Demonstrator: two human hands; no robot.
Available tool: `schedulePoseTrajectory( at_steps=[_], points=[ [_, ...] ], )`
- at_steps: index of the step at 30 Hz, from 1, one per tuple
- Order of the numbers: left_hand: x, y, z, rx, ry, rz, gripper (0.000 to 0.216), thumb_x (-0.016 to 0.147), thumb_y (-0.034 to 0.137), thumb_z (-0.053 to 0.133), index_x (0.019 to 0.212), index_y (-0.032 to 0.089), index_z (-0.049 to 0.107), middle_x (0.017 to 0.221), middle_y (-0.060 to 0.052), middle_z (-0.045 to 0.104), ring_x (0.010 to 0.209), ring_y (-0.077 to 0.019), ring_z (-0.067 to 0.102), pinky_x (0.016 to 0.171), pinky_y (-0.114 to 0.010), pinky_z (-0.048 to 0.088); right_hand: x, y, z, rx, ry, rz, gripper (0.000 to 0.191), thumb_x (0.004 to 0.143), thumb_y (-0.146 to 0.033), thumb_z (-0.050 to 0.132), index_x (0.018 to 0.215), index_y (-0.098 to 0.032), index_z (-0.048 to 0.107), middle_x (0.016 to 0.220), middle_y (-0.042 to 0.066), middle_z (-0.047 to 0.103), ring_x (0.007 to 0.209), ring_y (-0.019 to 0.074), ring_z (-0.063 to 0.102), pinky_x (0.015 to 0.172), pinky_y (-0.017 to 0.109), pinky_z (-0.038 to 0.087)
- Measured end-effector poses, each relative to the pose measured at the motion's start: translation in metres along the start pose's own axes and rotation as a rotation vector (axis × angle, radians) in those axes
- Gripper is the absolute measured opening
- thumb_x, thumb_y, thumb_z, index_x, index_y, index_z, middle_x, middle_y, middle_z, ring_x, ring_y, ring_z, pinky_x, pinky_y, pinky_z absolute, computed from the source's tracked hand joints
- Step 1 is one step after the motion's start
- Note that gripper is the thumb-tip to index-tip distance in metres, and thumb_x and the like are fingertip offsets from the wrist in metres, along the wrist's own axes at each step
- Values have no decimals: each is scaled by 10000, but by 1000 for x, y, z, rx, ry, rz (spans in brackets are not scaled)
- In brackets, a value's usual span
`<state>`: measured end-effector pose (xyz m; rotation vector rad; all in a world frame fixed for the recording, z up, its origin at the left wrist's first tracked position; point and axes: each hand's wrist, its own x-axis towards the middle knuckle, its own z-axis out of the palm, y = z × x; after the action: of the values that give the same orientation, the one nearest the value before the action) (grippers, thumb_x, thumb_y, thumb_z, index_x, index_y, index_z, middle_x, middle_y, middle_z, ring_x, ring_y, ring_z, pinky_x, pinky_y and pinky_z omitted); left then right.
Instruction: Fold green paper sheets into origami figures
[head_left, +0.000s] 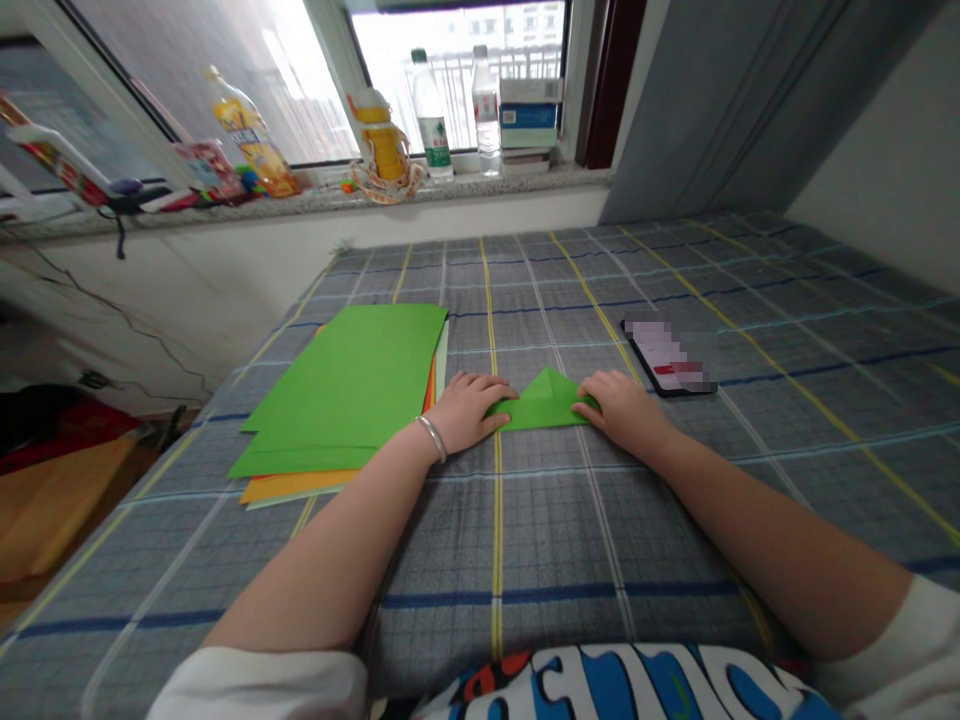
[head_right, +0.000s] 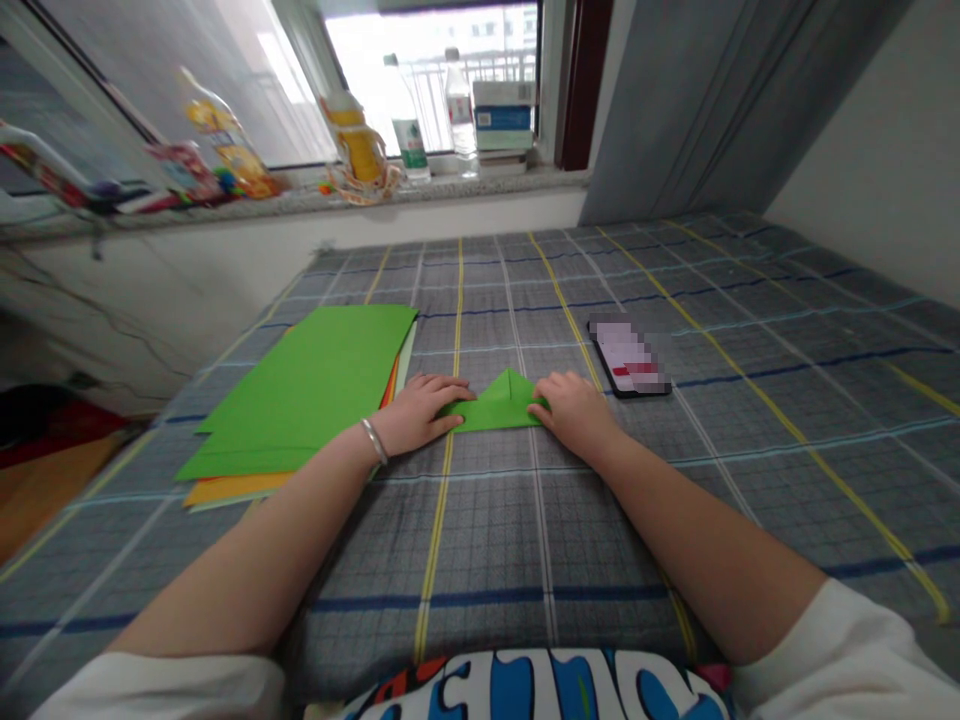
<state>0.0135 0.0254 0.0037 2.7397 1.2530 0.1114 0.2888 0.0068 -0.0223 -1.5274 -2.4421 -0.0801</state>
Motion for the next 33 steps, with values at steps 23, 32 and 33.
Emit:
schedulePoseTrajectory(
  at_steps=[23, 32, 33],
  points=[
    [16, 44, 27, 63, 8, 357, 599, 965, 574, 321, 1490, 286, 321, 1583, -52, 276, 1465, -269, 230, 1184, -517, 135, -3, 12, -6, 103, -16, 102, 96, 895, -278, 569, 892, -188, 599, 891, 61, 665, 852, 220, 597, 754, 325, 423],
    [17, 45, 24, 42, -12, 344, 600, 957, 581, 342, 1481, 288, 343, 1577, -52, 291, 1465, -269, 230, 1179, -500, 164, -16, 45, -21, 453, -103, 326, 179, 822, -213, 579, 988, -184, 640, 729, 15, 678, 623, 162, 618, 559, 268, 435],
    [17, 45, 24, 41, -16, 342, 600, 958, 579, 340, 1481, 286, 342, 1577, -51, 289, 1465, -270, 229, 1179, -501, 165, -17, 48, -22, 488, -130, 344, 184, 825, -207, 570, 994, -182, 638, 700, 9, 670, 592, 156, 610, 543, 264, 431]
  ],
)
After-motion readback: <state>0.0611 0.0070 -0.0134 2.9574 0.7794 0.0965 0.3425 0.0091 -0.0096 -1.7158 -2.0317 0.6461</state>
